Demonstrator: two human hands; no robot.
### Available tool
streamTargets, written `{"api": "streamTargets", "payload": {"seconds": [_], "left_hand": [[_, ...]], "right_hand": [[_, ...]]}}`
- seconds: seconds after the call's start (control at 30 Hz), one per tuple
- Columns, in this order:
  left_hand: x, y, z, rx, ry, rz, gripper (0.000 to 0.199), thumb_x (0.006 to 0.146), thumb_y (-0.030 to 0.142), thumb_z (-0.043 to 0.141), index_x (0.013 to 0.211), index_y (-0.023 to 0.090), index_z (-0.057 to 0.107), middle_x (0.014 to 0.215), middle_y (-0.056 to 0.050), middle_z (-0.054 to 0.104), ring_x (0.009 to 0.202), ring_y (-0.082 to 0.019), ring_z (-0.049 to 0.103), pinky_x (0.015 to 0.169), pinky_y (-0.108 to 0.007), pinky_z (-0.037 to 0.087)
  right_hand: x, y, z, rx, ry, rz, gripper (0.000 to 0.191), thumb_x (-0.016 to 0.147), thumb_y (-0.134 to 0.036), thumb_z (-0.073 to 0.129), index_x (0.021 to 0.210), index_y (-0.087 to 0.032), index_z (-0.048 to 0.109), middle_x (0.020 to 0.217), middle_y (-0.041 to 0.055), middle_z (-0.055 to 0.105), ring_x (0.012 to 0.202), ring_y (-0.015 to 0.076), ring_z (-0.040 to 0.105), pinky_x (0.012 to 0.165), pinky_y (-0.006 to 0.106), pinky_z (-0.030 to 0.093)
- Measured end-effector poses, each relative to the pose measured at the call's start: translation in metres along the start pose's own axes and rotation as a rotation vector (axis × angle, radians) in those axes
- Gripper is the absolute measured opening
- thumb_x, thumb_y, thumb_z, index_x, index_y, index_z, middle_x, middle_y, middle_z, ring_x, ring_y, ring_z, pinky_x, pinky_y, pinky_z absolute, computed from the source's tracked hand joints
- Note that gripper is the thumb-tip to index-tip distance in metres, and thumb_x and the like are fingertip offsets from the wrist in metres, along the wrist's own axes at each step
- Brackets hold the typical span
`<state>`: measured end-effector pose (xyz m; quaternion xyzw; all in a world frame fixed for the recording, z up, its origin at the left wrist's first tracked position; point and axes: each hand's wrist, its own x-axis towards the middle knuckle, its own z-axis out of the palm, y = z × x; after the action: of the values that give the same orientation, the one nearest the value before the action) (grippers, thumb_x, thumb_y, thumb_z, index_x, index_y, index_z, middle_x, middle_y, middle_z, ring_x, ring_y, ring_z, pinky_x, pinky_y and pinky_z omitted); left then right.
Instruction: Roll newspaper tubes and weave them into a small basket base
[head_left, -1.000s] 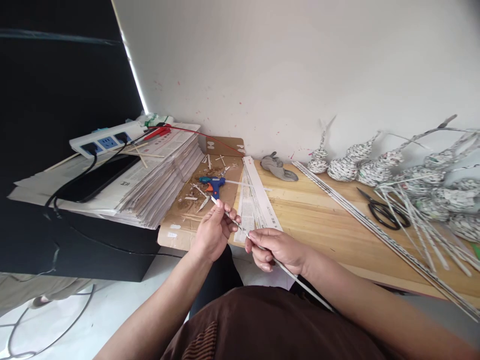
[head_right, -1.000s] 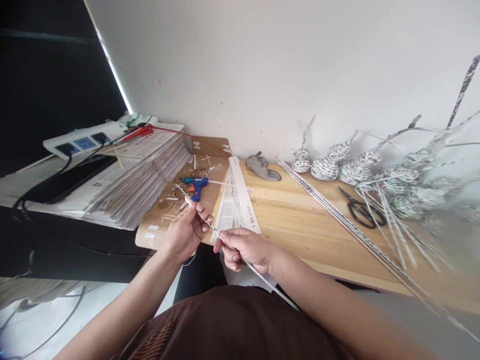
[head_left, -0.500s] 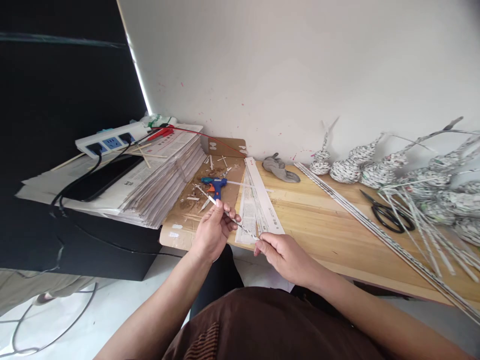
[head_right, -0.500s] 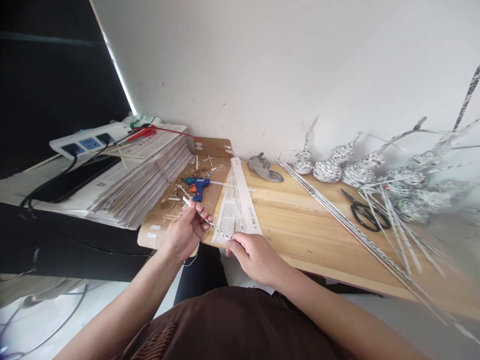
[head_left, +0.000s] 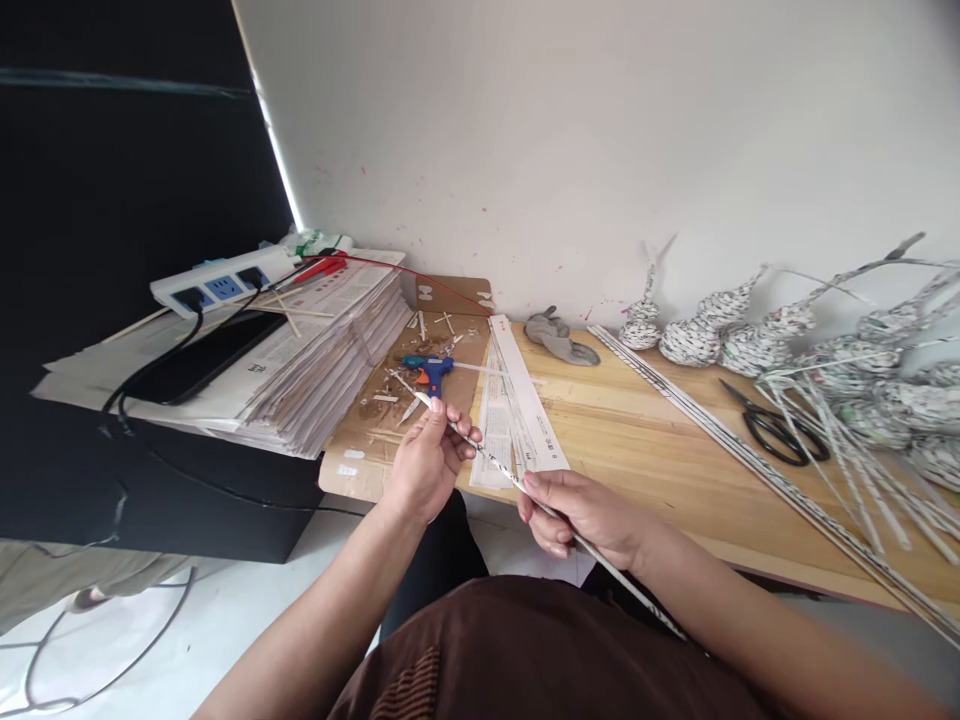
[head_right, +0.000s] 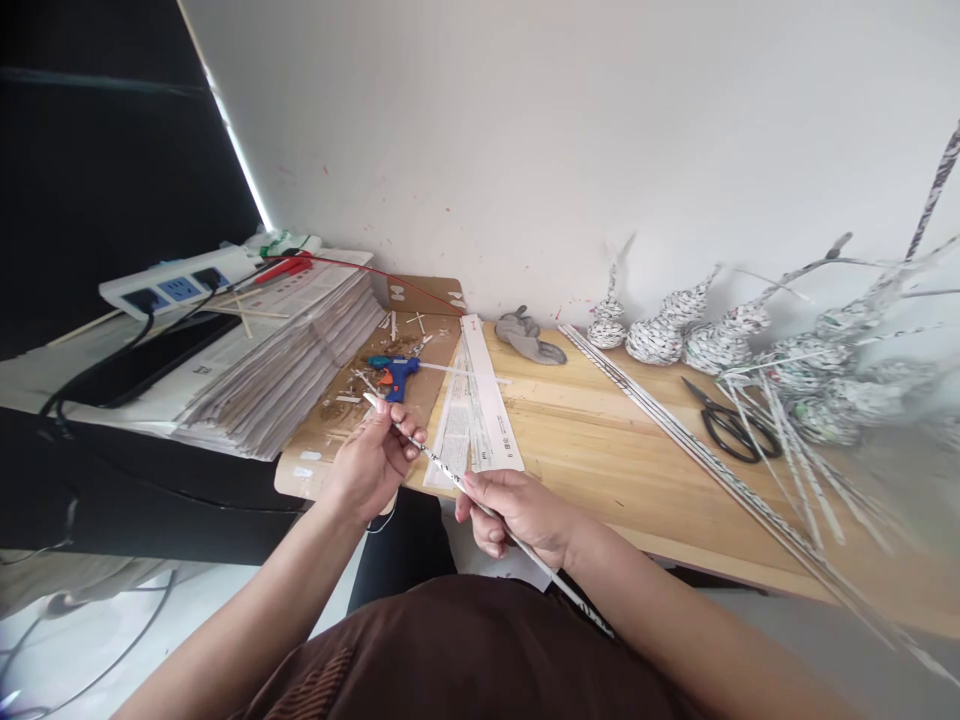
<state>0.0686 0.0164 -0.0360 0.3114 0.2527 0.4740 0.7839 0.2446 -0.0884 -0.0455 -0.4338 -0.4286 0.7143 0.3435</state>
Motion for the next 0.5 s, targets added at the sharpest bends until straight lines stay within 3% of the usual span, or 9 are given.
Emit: {"api": "streamTargets", "payload": {"seconds": [0.13,0.17,0.3,0.37,0.5], "left_hand": [[0.002,0.001,-0.004,0.010,0.027,0.027,0.028,0.082,0.041,0.064,0.076,0.016,0.052,0.068,0.000,0.051,0.065,-0.013,0.059,0.050,-0.018,0.045],[0.002,0.001,-0.004,0.008,0.029,0.028,0.028,0.082,0.041,0.065,0.076,0.016,0.052,0.068,0.000,0.051,0.065,-0.013,0.059,0.051,-0.018,0.045],[0.001,0.003,-0.002,-0.007,0.020,0.013,0.028,0.083,0.040,0.064,0.075,0.016,0.052,0.067,0.000,0.051,0.064,-0.012,0.059,0.049,-0.018,0.044],[0.001,0.006,0.000,-0.004,0.027,0.014,0.029,0.083,0.040,0.064,0.074,0.016,0.052,0.067,0.000,0.051,0.064,-0.013,0.059,0.048,-0.017,0.044],[0.000,0.009,0.000,0.004,0.057,0.042,0.029,0.082,0.041,0.064,0.075,0.016,0.051,0.067,0.000,0.051,0.064,-0.013,0.059,0.049,-0.018,0.044]], "right_hand": [[-0.006,-0.003,0.002,-0.496,0.302,-0.173,0.038,0.088,-0.054,0.052,0.076,-0.019,0.057,0.059,-0.0021,0.049,0.055,0.0108,0.044,0.055,0.025,0.033],[-0.007,-0.003,0.003,-0.544,0.328,-0.183,0.038,0.089,-0.054,0.052,0.075,-0.019,0.058,0.059,-0.0020,0.049,0.055,0.0106,0.043,0.054,0.025,0.033],[-0.006,-0.002,0.000,-0.196,0.100,-0.007,0.047,0.093,-0.058,0.039,0.080,-0.018,0.059,0.047,-0.0073,0.035,0.041,0.0088,0.035,0.047,0.024,0.032],[-0.006,-0.001,-0.002,-0.095,0.034,0.026,0.048,0.092,-0.059,0.040,0.082,-0.016,0.059,0.046,-0.0075,0.036,0.041,0.0090,0.037,0.048,0.025,0.035],[-0.012,0.001,-0.008,-0.330,0.177,-0.033,0.045,0.090,-0.056,0.049,0.081,-0.015,0.062,0.050,-0.0041,0.047,0.047,0.0081,0.040,0.051,0.023,0.033]]}}
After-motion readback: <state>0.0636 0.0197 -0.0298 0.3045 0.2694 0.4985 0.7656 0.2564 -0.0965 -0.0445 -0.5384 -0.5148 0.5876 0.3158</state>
